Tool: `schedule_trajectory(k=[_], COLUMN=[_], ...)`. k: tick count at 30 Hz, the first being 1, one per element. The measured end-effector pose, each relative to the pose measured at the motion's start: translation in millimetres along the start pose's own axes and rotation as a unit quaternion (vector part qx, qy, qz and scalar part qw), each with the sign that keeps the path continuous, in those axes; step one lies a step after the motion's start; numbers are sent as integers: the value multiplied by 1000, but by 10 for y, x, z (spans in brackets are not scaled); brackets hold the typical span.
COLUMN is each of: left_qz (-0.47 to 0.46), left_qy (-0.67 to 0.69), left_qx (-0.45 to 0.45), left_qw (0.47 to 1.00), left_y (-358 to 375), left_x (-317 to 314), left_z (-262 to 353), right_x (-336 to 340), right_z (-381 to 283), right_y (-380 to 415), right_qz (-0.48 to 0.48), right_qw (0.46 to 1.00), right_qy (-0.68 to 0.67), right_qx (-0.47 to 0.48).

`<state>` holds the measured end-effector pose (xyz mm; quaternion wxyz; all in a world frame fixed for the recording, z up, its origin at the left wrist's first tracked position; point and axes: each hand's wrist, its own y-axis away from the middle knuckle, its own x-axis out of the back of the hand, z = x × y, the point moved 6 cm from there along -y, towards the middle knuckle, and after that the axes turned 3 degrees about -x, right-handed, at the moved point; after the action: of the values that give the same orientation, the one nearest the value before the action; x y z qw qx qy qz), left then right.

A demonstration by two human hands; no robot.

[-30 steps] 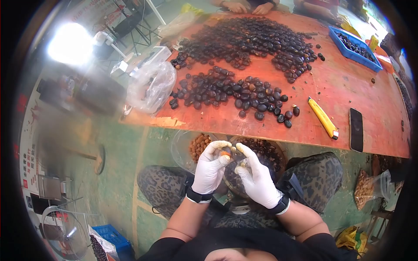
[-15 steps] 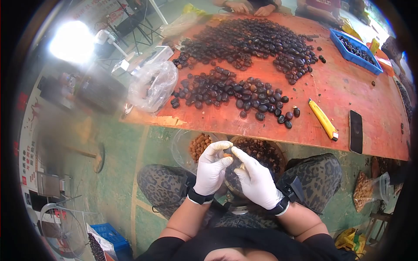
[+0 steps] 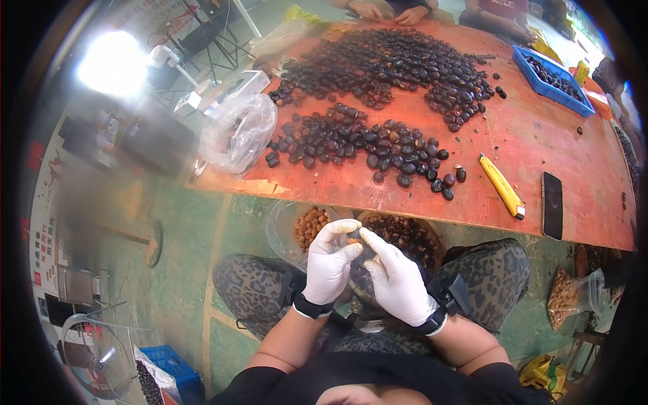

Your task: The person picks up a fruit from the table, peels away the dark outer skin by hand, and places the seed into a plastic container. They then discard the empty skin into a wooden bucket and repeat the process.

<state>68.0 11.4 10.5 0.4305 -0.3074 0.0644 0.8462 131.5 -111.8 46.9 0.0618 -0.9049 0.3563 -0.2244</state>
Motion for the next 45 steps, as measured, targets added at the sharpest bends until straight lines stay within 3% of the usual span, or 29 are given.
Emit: schedule_trajectory(k=[11, 14, 19, 22, 26, 29, 32, 35, 36, 39, 41, 43, 45], left_qz=[31, 13, -23, -58, -121, -82, -24, 44, 48, 71, 82, 51, 65], left_qy=[-36, -102, -219, -276, -365, -283, -172, -46, -22, -127, -318, -553, -677], left_qx=[8, -20, 29, 56, 101, 119, 80, 53, 72, 57, 25, -86, -166], left_qw=[999, 994, 975, 958, 918, 948, 982, 997, 996, 988, 944, 827, 715], left_y=[27, 38, 54, 51, 24, 25, 22, 5, 20, 38, -25, -150, -255], left_x=[-97, -150, -158, -189, -174, -214, -48, 3, 42, 278, 489, 643, 689], left_z=[51, 156, 271, 367, 417, 411, 262, 197, 161, 171, 303, 497, 667], right_x=[-8, -8, 37, 41, 88, 62, -9, 14, 37, 38, 62, 71, 64], right_z=[5, 10, -11, -15, 8, -2, 209, 185, 170, 214, 192, 191, 223], right_y=[-40, -50, -58, -40, -59, -56, -7, 12, 12, 19, -34, -58, -55], right_qz=[24, 40, 11, -29, -18, -3, -38, -36, -30, -39, -47, -57, -72], right_qw=[998, 995, 994, 993, 994, 996, 940, 880, 904, 930, 974, 995, 995], right_qy=[-57, -86, -104, -116, -104, -93, -285, -398, -356, -298, -180, -57, 66], right_qx=[17, 29, 28, -23, -6, 5, -184, -255, -237, -212, -131, -62, -7])
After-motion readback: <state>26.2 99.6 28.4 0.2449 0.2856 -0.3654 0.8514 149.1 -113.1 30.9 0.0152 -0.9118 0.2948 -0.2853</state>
